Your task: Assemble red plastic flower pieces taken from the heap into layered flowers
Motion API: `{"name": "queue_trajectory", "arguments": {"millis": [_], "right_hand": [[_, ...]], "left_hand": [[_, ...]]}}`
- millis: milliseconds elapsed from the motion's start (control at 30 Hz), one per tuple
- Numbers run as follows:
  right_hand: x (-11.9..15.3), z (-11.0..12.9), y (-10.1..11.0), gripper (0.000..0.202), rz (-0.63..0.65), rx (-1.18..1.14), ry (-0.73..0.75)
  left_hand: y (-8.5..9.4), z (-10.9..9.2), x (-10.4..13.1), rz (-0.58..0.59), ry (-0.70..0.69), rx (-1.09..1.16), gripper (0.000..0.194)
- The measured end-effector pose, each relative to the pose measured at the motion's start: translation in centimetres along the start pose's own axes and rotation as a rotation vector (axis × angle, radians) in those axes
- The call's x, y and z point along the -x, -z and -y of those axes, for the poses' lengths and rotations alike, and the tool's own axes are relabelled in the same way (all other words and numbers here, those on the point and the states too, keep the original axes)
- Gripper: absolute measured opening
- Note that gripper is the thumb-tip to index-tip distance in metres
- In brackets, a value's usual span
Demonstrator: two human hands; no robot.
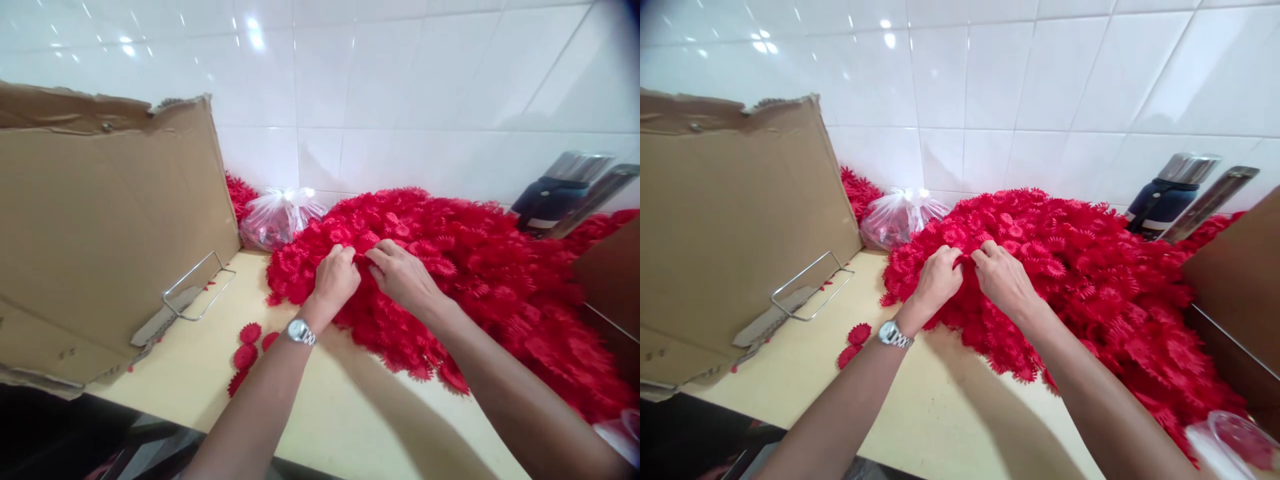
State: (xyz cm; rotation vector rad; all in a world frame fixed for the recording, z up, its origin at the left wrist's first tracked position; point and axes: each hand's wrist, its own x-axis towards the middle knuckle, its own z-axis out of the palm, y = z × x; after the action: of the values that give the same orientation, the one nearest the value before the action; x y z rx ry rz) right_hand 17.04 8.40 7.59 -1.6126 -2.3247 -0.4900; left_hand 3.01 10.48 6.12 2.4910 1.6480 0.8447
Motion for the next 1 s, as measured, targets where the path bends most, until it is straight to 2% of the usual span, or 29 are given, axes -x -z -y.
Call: {"name": "queue_trajectory", "arguments": {"millis": [133, 233, 333, 467, 600, 767, 867, 1000], "right_hand": [[-1.1, -1.7, -1.7, 0.019, 0.078, 0.088, -0.022], [-0.8, -2.1, -3.1, 0.019, 0.125, 0.110, -0.001], [-0.4, -2.3, -3.6, 0.019, 0.159, 0.110, 0.010], [-0.2, -2.6, -2.5, 0.031, 0.185, 0.088, 0.024], [0.2, -3.0, -0.6, 0.043, 0.200, 0.068, 0.022], [1.2, -2.3, 1.0, 0.044, 0.088, 0.095, 0.008], [1.5, -1.0, 0.9, 0.046, 0.012, 0.110, 0.020], [1.4, 0.1, -0.5, 0.038, 0.005, 0.096, 0.121]], "left_hand": [[-2.6, 0.2, -2.3, 0.055, -0.020, -0.017, 0.023], [-4.2, 0.4, -2.4, 0.117, -0.020, -0.039, 0.024], [-4.8, 0.6, -2.0, 0.155, -0.032, -0.053, 0.026], [-4.0, 1.0, -1.5, 0.163, -0.060, -0.047, 0.027], [-1.9, 1.4, -0.9, 0.166, -0.098, -0.018, 0.036], [0.3, 1.8, -0.6, 0.122, -0.117, 0.019, 0.045], [0.7, 1.9, -0.4, 0.080, -0.118, 0.035, 0.042], [1.4, 2.1, 0.2, 0.010, -0.098, 0.064, 0.038]]}}
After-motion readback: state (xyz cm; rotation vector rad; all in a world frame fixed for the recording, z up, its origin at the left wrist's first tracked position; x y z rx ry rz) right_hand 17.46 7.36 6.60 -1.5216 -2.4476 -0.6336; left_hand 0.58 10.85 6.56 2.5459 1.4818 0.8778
